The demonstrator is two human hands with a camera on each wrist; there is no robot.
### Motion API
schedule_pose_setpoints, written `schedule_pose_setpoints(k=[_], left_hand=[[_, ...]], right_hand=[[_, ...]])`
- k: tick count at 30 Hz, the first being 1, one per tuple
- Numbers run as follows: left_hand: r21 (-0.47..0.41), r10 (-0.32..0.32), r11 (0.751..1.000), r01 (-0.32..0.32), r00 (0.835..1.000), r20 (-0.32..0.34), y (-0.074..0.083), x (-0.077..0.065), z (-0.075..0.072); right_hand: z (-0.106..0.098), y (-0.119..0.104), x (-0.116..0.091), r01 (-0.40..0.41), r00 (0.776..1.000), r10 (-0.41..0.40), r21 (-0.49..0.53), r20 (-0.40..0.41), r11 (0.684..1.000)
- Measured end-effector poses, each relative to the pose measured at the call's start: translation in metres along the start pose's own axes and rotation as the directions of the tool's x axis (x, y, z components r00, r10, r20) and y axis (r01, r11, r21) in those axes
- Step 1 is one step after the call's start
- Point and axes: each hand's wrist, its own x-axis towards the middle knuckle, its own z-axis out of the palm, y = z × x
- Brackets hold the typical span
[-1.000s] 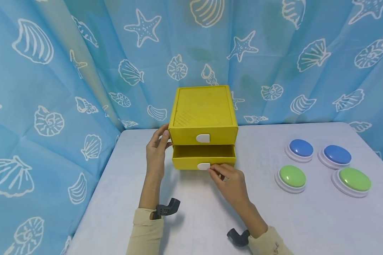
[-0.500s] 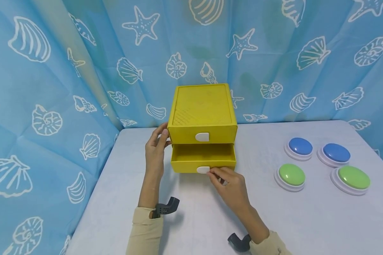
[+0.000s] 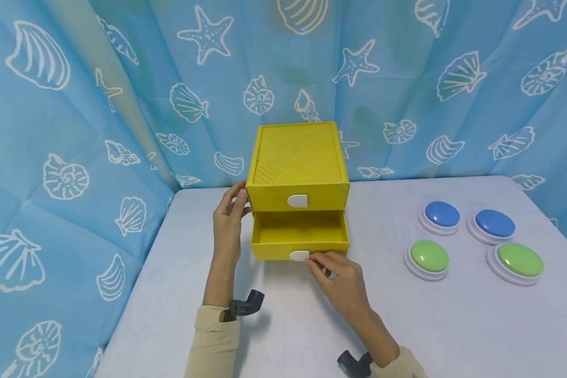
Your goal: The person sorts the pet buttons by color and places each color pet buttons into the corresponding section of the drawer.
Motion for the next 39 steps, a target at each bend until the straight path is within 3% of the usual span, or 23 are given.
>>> schedule_pose_setpoints(k=[8, 25, 39], left_hand=[[0.004, 0.021, 1.0, -0.021, 1.0, 0.001, 0.004, -0.003, 0.001], [0.014, 0.028, 1.0, -0.028, 1.0, -0.006, 0.003, -0.004, -0.001], [-0.032, 0.027, 0.999, -0.026, 0.999, 0.019, 0.003, -0.003, -0.001]], right_hand=[[-0.002, -0.004, -0.01, -0.061, 0.998, 0.061, 0.025, 0.024, 0.998], [-0.006, -0.015, -0.018, -0.046, 0.999, 0.044, 0.064, 0.025, 0.997], [-0.01, -0.02, -0.028, -0.047, 0.999, 0.047, 0.062, 0.01, 0.997]])
